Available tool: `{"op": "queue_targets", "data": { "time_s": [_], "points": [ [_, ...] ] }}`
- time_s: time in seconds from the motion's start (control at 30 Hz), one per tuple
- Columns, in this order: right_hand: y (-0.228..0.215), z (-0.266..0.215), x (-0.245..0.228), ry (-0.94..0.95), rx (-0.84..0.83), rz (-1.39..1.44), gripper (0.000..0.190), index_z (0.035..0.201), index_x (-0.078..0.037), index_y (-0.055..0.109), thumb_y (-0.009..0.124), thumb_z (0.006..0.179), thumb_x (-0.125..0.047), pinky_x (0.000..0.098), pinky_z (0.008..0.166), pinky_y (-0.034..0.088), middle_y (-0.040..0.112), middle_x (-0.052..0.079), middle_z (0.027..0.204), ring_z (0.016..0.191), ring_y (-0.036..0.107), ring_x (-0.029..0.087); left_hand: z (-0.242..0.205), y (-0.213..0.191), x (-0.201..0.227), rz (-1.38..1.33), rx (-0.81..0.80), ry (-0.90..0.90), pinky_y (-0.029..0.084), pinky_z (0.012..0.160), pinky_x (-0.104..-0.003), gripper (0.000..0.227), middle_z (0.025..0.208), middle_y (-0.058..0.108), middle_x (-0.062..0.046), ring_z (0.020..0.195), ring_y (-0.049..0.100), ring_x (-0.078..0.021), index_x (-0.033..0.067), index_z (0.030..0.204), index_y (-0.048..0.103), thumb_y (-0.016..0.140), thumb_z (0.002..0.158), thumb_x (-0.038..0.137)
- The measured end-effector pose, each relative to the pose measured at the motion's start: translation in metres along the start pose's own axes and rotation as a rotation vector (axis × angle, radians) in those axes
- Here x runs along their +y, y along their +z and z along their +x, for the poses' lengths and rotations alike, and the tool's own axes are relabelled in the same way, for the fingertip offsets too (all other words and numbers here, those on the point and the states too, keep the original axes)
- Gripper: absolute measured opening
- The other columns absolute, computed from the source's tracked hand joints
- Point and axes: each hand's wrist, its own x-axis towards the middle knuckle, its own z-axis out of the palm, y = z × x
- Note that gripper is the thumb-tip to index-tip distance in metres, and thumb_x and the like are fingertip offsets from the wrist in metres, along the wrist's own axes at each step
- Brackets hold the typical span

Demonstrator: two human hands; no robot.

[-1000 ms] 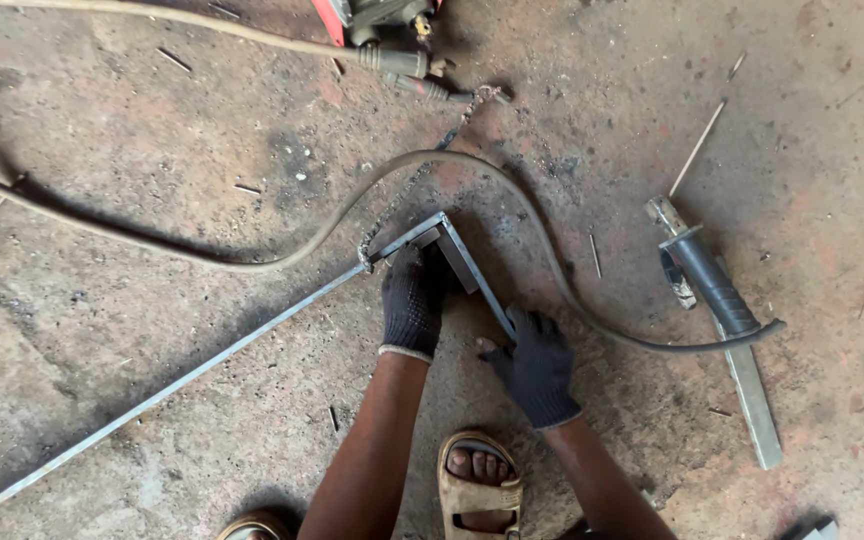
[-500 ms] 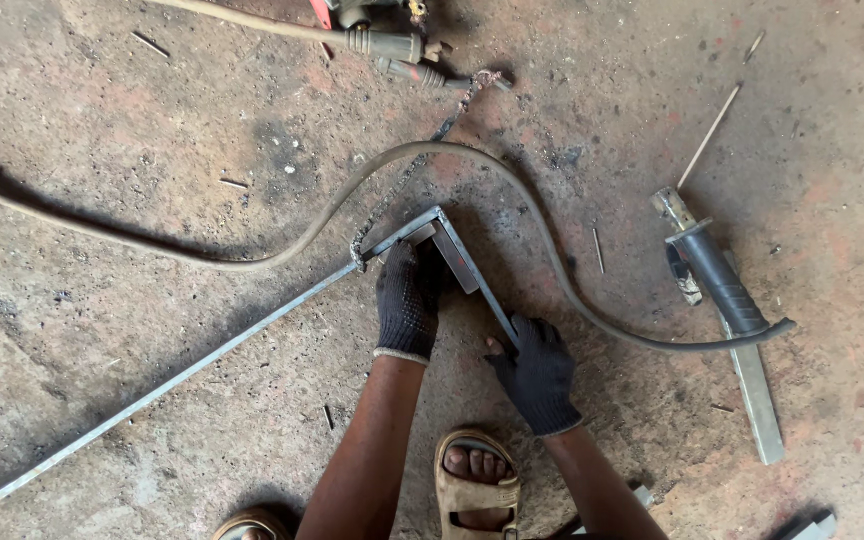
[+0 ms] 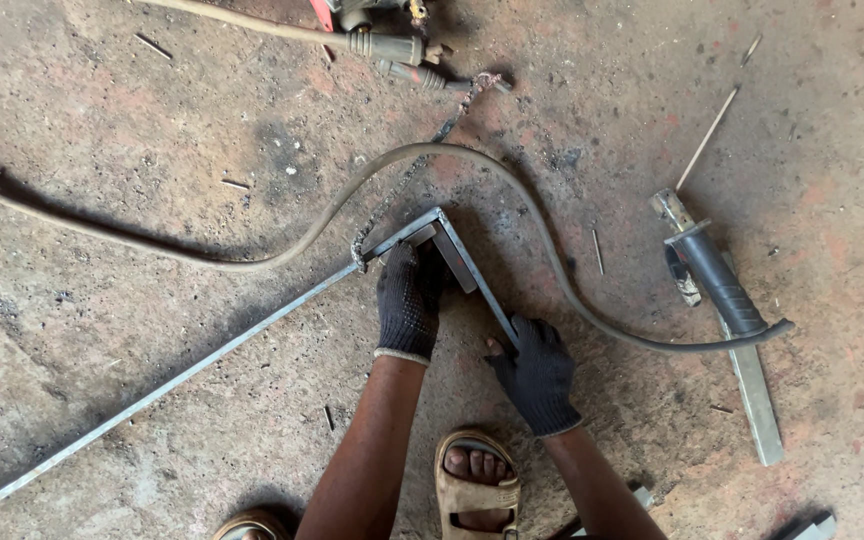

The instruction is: The person aligns metal bars into a rectangular frame on the floor, then uses a welding torch to join the corners. They repeatedly reposition the bars, weld the joints, and use a hammer to tap the frame into alignment.

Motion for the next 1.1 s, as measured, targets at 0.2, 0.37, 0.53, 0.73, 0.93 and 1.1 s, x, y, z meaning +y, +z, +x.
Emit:
{"op": "queue_targets", "data": {
  "time_s": [0.2,0.37,0.53,0.73,0.93,1.1],
  "points": [
    [0.002,-0.002,0.003,0.015,-0.031,0.018,0.045,0.115,-0.001,0.066,0.083,0.084,-0.029,0.0456,0.069,0.058,0.070,0.018,0.091,0.080,0.069,0.034,-0.004,0.004,0.003,0.005,0.029,-0.007,0.062,0.090,-0.037,0.039,0.120,0.070,-0.012,0.106,0.071,-0.0249,0.0040,0.126,0.062,0.066,0.096,0.028],
    [0.003,-0.003,0.004,-0.002,-0.011,0.032,0.046,0.116,-0.001,0.066,0.083,0.083,-0.029,0.0461,0.069,0.058,0.070,0.018,0.091,0.081,0.069,0.034,-0.008,0.007,0.005,0.033,0.021,-0.009,0.062,0.084,-0.039,0.040,0.118,0.071,-0.011,0.103,0.071,-0.0252,0.0058,0.127,0.062,0.064,0.095,0.030],
    [0.004,-0.003,0.005,0.014,-0.019,0.035,0.047,0.116,-0.001,0.065,0.083,0.084,-0.030,0.0463,0.069,0.058,0.069,0.018,0.091,0.080,0.068,0.034,-0.011,0.009,0.007,0.067,0.020,-0.004,0.061,0.082,-0.039,0.041,0.118,0.070,-0.012,0.102,0.071,-0.0252,0.0053,0.129,0.061,0.065,0.096,0.030],
    [0.002,-0.003,0.004,0.021,-0.023,0.013,0.047,0.115,-0.002,0.066,0.083,0.082,-0.031,0.0466,0.069,0.057,0.069,0.018,0.091,0.081,0.068,0.035,-0.006,0.005,0.005,0.035,-0.008,-0.003,0.062,0.086,-0.038,0.042,0.121,0.071,-0.011,0.105,0.072,-0.0247,0.0051,0.130,0.062,0.065,0.096,0.030],
    [-0.010,0.001,-0.004,0.032,0.008,0.026,0.050,0.117,-0.003,0.067,0.079,0.085,-0.039,0.0455,0.073,0.058,0.069,0.017,0.096,0.085,0.068,0.034,-0.001,-0.001,0.001,0.031,-0.057,0.014,0.061,0.084,-0.039,0.042,0.120,0.071,-0.011,0.103,0.071,-0.0250,0.0062,0.130,0.062,0.064,0.096,0.032],
    [-0.056,0.022,0.024,0.016,0.322,-0.128,0.063,0.125,-0.003,0.062,0.062,0.097,-0.059,0.0434,0.092,0.061,0.064,0.019,0.122,0.109,0.068,0.034,-0.001,0.002,0.003,0.054,-0.067,0.007,0.060,0.076,-0.038,0.042,0.111,0.071,-0.011,0.094,0.071,-0.0246,0.0049,0.128,0.061,0.060,0.099,0.036]
  ]
}}
